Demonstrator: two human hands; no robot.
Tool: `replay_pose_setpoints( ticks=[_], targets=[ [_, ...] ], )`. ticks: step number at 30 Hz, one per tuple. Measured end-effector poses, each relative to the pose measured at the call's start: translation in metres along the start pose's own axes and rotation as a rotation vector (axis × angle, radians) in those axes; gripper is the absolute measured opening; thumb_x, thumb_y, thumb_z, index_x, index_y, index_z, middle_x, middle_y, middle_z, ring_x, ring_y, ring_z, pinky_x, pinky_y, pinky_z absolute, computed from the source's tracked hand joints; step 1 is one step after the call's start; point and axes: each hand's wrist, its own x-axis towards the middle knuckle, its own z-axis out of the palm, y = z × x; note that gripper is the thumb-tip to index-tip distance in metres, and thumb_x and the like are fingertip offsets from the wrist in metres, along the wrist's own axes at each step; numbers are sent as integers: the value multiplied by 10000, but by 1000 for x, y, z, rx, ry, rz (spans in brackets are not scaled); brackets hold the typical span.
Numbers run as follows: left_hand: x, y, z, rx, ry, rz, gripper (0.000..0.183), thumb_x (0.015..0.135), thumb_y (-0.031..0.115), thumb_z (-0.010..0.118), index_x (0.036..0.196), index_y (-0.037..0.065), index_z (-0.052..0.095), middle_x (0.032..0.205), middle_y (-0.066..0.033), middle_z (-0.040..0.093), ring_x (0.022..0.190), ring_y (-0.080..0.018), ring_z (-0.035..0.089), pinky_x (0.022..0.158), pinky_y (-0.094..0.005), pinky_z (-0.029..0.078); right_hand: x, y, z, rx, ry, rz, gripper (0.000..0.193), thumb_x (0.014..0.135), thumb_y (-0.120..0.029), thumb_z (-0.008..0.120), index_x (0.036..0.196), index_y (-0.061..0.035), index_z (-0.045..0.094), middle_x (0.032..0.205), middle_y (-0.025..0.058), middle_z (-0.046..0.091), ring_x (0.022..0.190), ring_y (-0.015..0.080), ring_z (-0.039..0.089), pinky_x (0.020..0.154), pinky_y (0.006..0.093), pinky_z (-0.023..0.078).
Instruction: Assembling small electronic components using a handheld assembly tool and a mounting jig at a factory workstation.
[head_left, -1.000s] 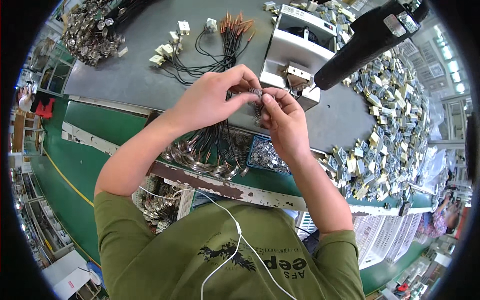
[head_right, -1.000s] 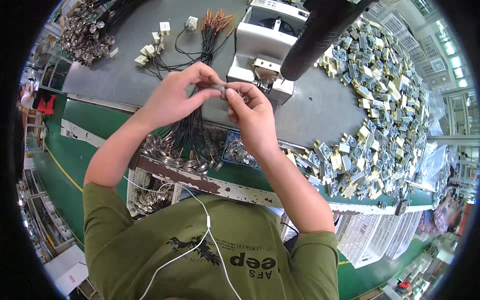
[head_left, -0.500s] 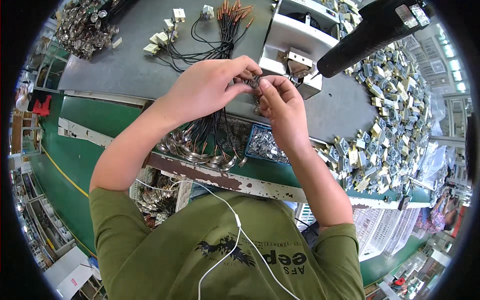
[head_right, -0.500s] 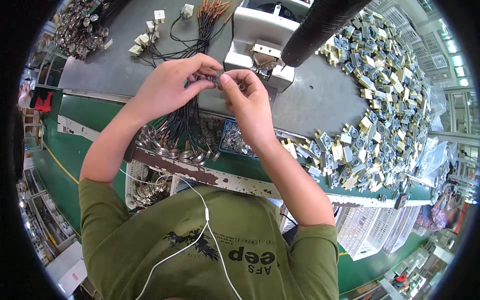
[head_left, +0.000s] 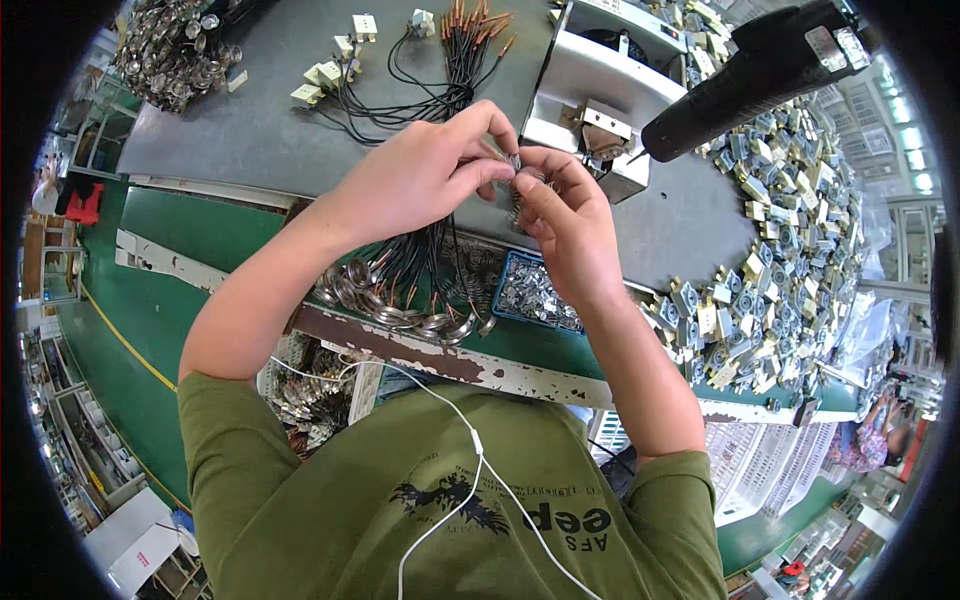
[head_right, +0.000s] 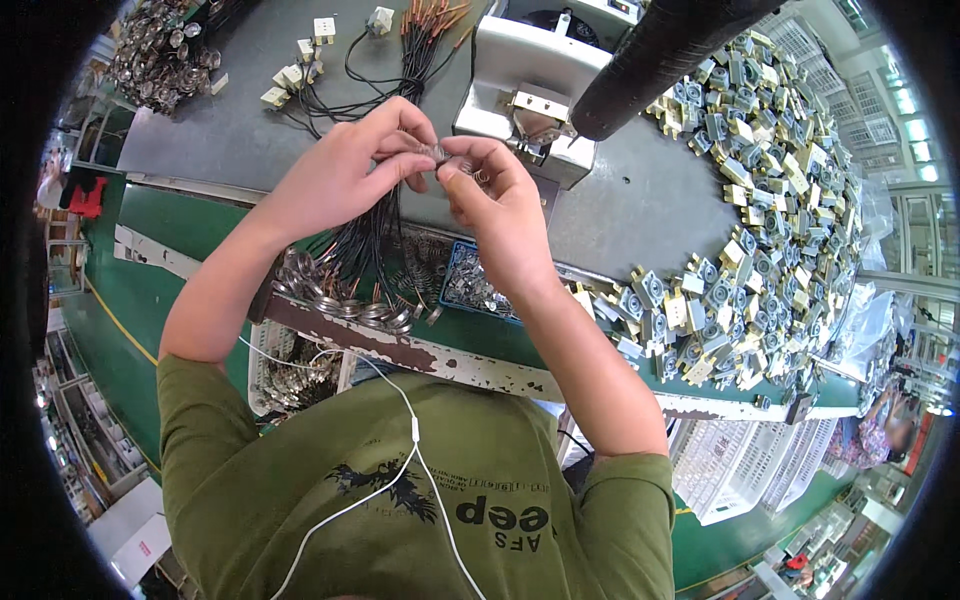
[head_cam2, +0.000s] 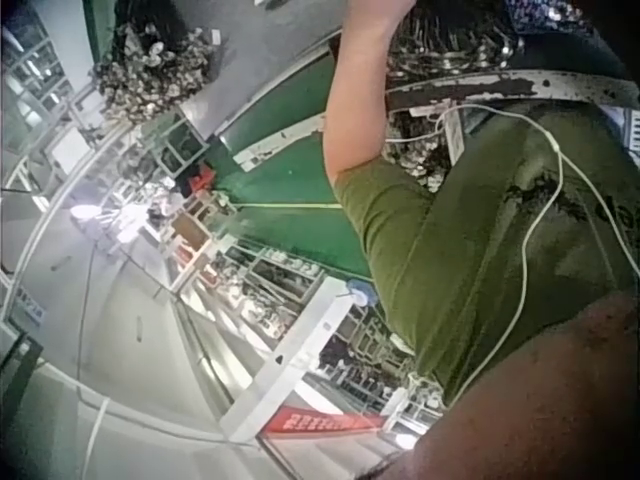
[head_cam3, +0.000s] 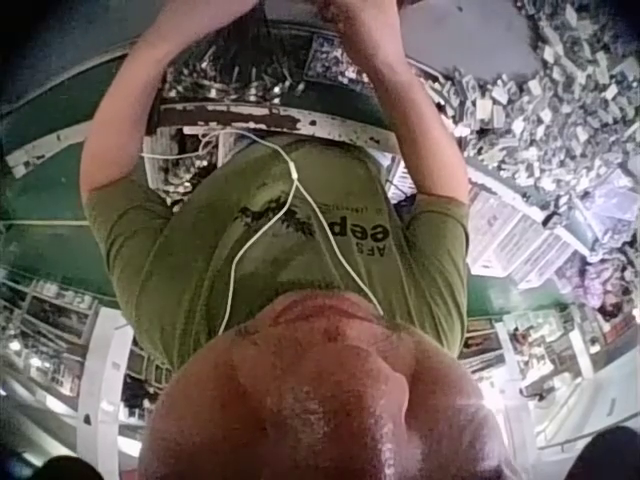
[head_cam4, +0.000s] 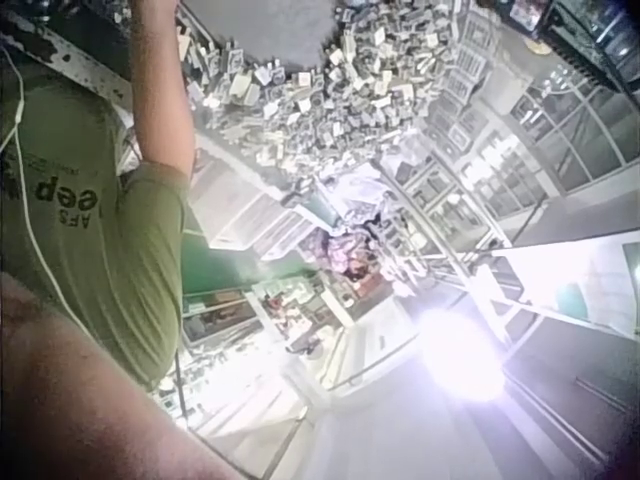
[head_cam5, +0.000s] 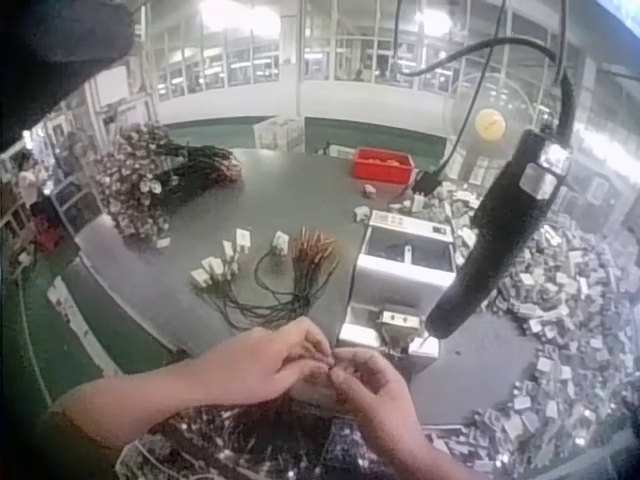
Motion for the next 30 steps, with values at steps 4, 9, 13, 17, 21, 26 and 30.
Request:
replay_pose_setpoints(
  ticks=[4,9,13,17,21,26,30],
  targets=[
    [0,2,-1,-83,-18,-57,210,1001,171,595,1139,52,490,901,-149,762,870,-310,746,746,-379,551,0,-1,2,-61,17,-75,257,952,-73,695,1192,-23,620,950,-15,602,703,37,457,597,197,353],
    [-2,0,0,-147,-41,-92,196,1002,158,592,1122,37,495,908,-159,753,878,-307,743,785,-377,547,1,0,0,-222,54,-58,238,967,-139,708,1158,-22,629,869,-37,601,654,20,419,549,194,312],
    [1,-6,-1,-1,13,87,184,988,154,610,1080,18,528,931,-167,733,882,-296,734,786,-379,548,2,-2,-8,-321,31,-20,227,957,-147,715,1120,-11,638,845,-28,616,668,40,464,569,204,367],
    [3,-9,-9,25,73,66,217,949,159,658,1111,22,612,900,-144,709,874,-272,730,764,-358,546,7,-7,-8,-956,47,-276,243,910,-142,731,1079,13,653,850,62,667,768,153,642,714,311,520],
    [0,-11,-19,122,53,63,213,947,173,664,1105,32,641,880,-129,707,816,-242,712,751,-340,545,5,-2,-4,-1418,12,-568,358,845,-71,719,1190,-29,636,1034,177,672,900,353,675,803,424,542],
    [-17,-14,-33,169,80,19,217,945,167,641,1131,55,645,792,-92,664,726,-197,664,684,-331,520,-10,-16,0,-1552,-3,-794,362,852,-81,726,1209,-56,667,1092,127,688,936,338,662,855,406,540],
    [-34,-16,-39,354,-214,19,240,913,167,598,1130,101,676,734,-112,641,687,-268,650,642,-402,505,-29,-5,5,-1220,-170,-376,221,884,-82,702,1098,-27,712,1038,158,714,866,365,683,819,414,545]
  ],
)
